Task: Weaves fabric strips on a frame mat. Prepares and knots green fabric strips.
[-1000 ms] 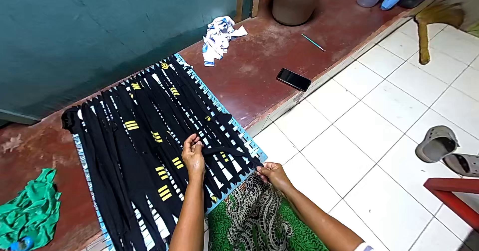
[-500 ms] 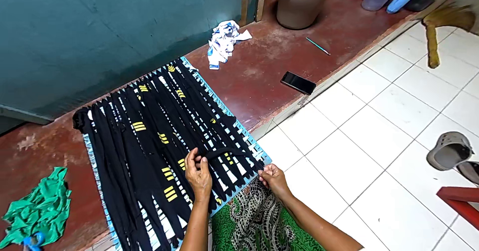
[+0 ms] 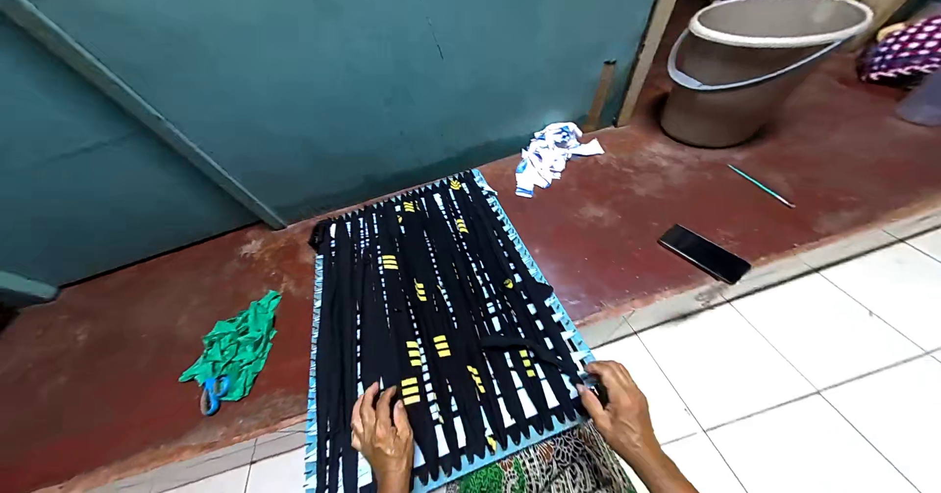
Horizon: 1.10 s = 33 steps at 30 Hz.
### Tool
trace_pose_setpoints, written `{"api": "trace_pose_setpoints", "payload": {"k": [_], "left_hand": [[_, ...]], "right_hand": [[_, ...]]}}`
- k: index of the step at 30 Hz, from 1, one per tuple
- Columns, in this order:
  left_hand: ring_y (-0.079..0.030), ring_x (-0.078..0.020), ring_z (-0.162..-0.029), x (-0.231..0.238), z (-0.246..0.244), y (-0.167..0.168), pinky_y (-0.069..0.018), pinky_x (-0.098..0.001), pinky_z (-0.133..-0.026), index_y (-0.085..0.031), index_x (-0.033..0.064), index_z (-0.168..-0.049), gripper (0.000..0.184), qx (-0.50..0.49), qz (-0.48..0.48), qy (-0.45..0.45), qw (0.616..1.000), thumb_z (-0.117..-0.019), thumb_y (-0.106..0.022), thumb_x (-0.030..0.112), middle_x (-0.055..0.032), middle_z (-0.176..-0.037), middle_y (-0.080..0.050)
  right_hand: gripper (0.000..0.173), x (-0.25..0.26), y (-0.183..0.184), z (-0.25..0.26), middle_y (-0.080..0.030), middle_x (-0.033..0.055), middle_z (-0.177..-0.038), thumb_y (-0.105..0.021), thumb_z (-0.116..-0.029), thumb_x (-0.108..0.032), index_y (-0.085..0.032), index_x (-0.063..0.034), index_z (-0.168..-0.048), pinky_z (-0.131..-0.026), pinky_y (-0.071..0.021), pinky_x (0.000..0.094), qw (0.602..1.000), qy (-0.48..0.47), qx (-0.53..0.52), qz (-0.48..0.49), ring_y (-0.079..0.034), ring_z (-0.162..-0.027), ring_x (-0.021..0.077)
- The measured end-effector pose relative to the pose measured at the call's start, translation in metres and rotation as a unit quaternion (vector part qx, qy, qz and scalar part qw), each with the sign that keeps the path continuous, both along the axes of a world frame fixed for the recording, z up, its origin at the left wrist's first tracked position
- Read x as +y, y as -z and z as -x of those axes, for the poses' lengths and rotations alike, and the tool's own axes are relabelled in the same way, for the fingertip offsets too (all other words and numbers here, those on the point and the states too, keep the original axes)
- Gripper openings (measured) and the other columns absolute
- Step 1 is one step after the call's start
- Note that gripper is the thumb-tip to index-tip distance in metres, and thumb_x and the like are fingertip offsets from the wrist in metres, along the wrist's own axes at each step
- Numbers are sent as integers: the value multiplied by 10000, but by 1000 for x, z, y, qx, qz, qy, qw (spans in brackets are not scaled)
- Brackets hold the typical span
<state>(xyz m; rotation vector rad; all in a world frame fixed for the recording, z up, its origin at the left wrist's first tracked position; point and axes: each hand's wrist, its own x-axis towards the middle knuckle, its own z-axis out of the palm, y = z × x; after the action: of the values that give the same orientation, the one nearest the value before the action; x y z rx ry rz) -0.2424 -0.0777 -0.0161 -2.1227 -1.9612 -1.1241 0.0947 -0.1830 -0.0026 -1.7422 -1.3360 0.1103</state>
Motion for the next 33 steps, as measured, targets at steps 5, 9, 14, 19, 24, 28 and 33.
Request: {"api": "trace_pose_setpoints", "payload": {"k": [5, 9, 14, 19, 24, 28, 33], "left_hand": [[-440, -611, -1326, -14, 43, -5, -342, -777, -967, -733, -37, -1118, 310, 33, 37, -87, 995, -919, -569, 134, -327, -1370, -572], [-422, -621, -1322, -15, 74, -12, -356, -788, -929, -682, -55, -1217, 339, -14, 106, -142, 984, -929, -620, 112, -357, -1410, -514], [-455, -609, -1312, 3, 126, -18, -349, -758, -1035, -508, -85, -1430, 513, -63, 229, -126, 963, -997, -607, 173, -395, -1417, -488], [-593, -543, -1149, 28, 156, -17, -419, -691, -992, -532, -57, -1412, 499, -170, 325, -136, 920, -1043, -587, 275, -380, -1237, -614], [-505, -512, -1320, 24, 158, -6, -347, -665, -1107, -541, -78, -1394, 538, -182, 397, -144, 888, -1072, -530, 353, -376, -1351, -556], [-508, -508, -1317, 11, 147, -7, -350, -642, -1112, -520, -102, -1391, 488, -169, 393, -145, 892, -1094, -488, 283, -382, -1346, -553], [-503, -492, -1331, -9, 142, -3, -365, -617, -1120, -419, -98, -1467, 483, -208, 415, -122, 877, -1108, -438, 223, -382, -1385, -522]], "right_hand": [[415, 51, -4, 10, -695, 259, -1182, -728, -837, -24, -694, 26, -1248, -961, -466, 657, 980, -101, -80, 154, -624, -1170, 484], [224, 60, 6, 7, -742, 228, -950, -660, -823, 42, -774, 32, -1016, -938, -482, 633, 987, -113, -67, 97, -695, -996, 445], [198, 20, -9, -32, -668, 189, -1317, -708, -771, -212, -775, -26, -786, -1111, -319, 677, 966, -218, 25, 136, -484, -1377, 447], [449, -30, 15, -33, -487, 375, -1431, -668, -875, -342, -719, 100, -933, -1104, -418, 556, 979, -26, 197, 35, -471, -1358, 468], [657, -40, 11, -3, -392, 264, -1502, -522, -1054, -153, -177, -12, -1595, -857, -534, 476, 812, 136, 549, 142, -576, -1166, 317], [651, -39, 19, 15, -513, 169, -1237, -388, -1087, -198, -2, -144, -1607, -716, -583, 448, 722, 101, 676, 107, -667, -932, 257], [558, -35, 34, 25, -564, 109, -1163, -418, -1091, -185, -130, -162, -1568, -708, -591, 394, 675, 108, 726, 73, -679, -899, 206]]}}
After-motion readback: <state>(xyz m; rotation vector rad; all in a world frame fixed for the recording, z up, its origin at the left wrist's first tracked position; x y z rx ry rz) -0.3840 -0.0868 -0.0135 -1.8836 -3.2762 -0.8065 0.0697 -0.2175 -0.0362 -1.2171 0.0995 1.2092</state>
